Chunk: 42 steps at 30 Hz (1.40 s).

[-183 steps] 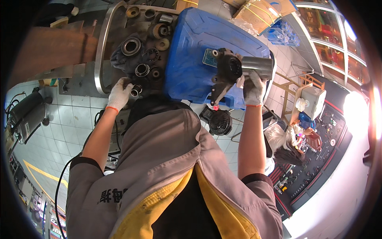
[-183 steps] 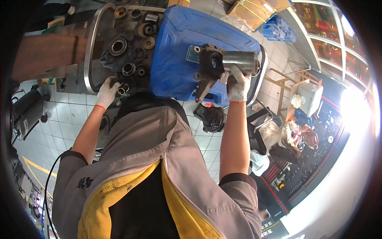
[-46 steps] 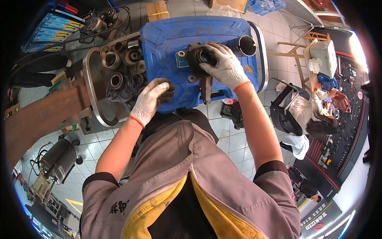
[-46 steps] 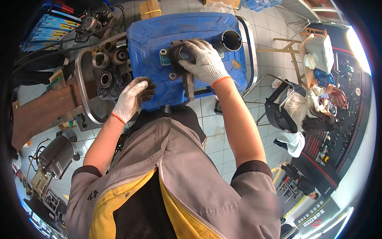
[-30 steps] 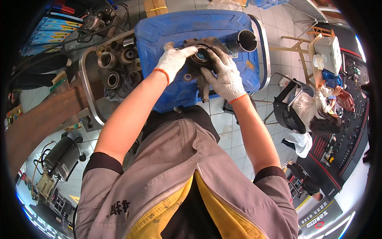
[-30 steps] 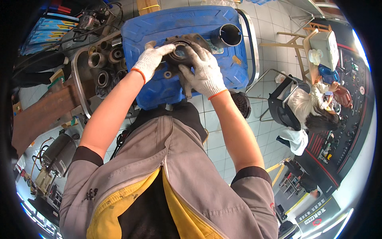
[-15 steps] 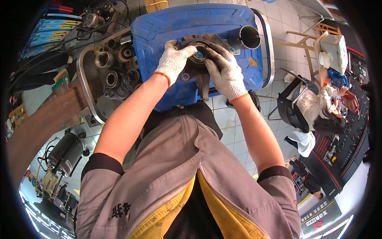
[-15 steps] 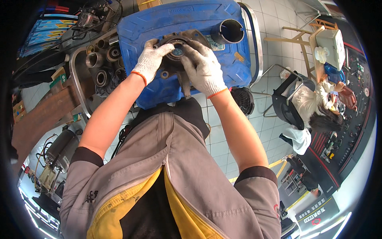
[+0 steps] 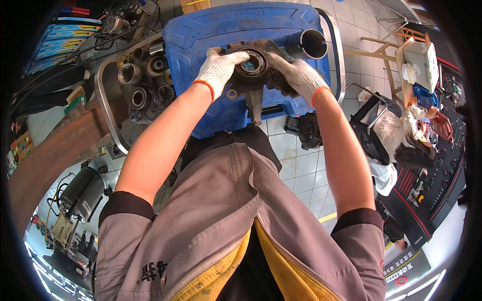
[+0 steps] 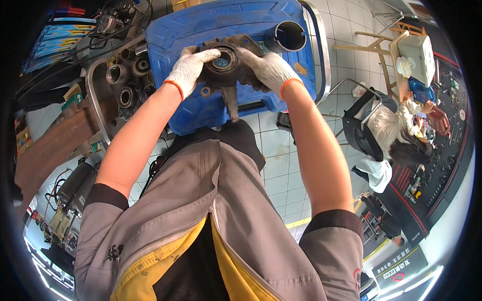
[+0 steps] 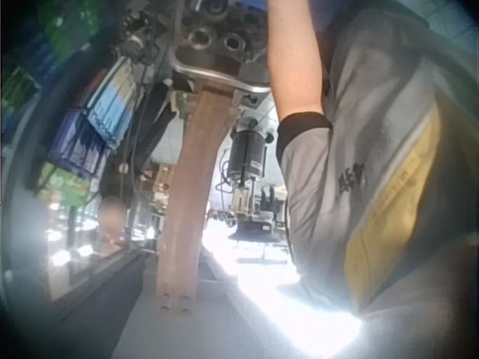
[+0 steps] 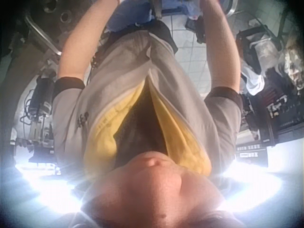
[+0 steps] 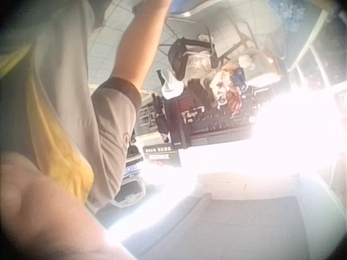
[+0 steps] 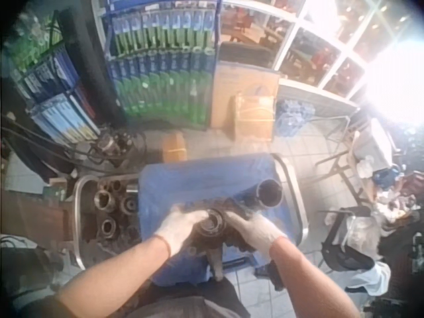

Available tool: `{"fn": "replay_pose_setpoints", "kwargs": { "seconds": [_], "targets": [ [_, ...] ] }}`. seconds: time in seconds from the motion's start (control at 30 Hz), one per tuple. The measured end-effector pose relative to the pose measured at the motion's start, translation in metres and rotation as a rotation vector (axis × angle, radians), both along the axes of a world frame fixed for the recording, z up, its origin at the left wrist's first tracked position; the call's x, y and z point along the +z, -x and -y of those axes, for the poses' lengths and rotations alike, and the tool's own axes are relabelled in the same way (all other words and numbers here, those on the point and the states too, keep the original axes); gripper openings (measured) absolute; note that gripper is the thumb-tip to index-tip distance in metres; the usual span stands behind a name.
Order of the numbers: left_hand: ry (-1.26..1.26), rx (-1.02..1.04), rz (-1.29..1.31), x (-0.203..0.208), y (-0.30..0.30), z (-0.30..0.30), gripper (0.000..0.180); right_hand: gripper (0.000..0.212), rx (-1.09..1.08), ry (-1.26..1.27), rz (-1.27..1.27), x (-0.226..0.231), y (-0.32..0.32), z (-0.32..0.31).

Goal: The person selects cylindrical metal parts and bearings from a tray, then uses a brush to clean the interior of a cylinder. They insert bearings into the cylinder and place the assembly on a blue bin. The person continues to handle additional bearings and parts, organizing them on the tray.

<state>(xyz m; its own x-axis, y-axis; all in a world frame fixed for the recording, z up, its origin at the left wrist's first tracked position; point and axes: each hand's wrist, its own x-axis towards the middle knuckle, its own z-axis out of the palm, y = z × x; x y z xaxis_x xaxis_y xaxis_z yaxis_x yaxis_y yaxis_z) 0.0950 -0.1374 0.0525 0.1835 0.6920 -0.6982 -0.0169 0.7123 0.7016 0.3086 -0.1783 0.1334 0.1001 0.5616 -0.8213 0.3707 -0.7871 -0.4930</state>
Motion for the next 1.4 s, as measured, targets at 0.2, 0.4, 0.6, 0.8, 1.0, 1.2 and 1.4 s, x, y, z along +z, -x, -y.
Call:
{"fn": "replay_pose_setpoints", "kwargs": {
  "seconds": [0.2, 0.4, 0.6, 0.8, 1.0, 1.2, 1.4],
  "targets": [
    [-0.020, 0.055, -0.057, 0.003, -0.007, 0.004, 0.082, 0.053, 0.166, 0.125, 0.022, 0.005, 0.005, -0.039],
    [-0.021, 0.051, -0.074, 0.003, -0.007, 0.002, 0.087, 0.048, 0.157, 0.106, -0.038, -0.008, 0.003, -0.045],
    [-0.149, -0.128, -0.272, 0.011, -0.003, 0.002, 0.092, 0.048, 0.234, 0.092, 0.061, -0.003, 0.012, -0.047],
    [-0.061, 0.115, 0.268, 0.011, 0.138, 0.017, 0.081, 0.070, 0.225, -0.042, 0.054, 0.000, 0.007, -0.024],
    [-0.386, -0.040, -0.854, -0.025, 0.291, 0.126, 0.043, 0.074, -0.210, -0.272, -0.150, -0.020, -0.002, 0.042],
    [-0.074, -0.226, -1.024, -0.060, 0.273, 0.235, 0.107, 0.046, -0.234, -0.204, -0.141, -0.020, 0.020, 0.102],
    [0.234, -0.187, -0.945, -0.083, 0.245, 0.230, 0.112, 0.030, -0.127, -0.087, -0.242, -0.012, 0.059, 0.116]
  ]
}}
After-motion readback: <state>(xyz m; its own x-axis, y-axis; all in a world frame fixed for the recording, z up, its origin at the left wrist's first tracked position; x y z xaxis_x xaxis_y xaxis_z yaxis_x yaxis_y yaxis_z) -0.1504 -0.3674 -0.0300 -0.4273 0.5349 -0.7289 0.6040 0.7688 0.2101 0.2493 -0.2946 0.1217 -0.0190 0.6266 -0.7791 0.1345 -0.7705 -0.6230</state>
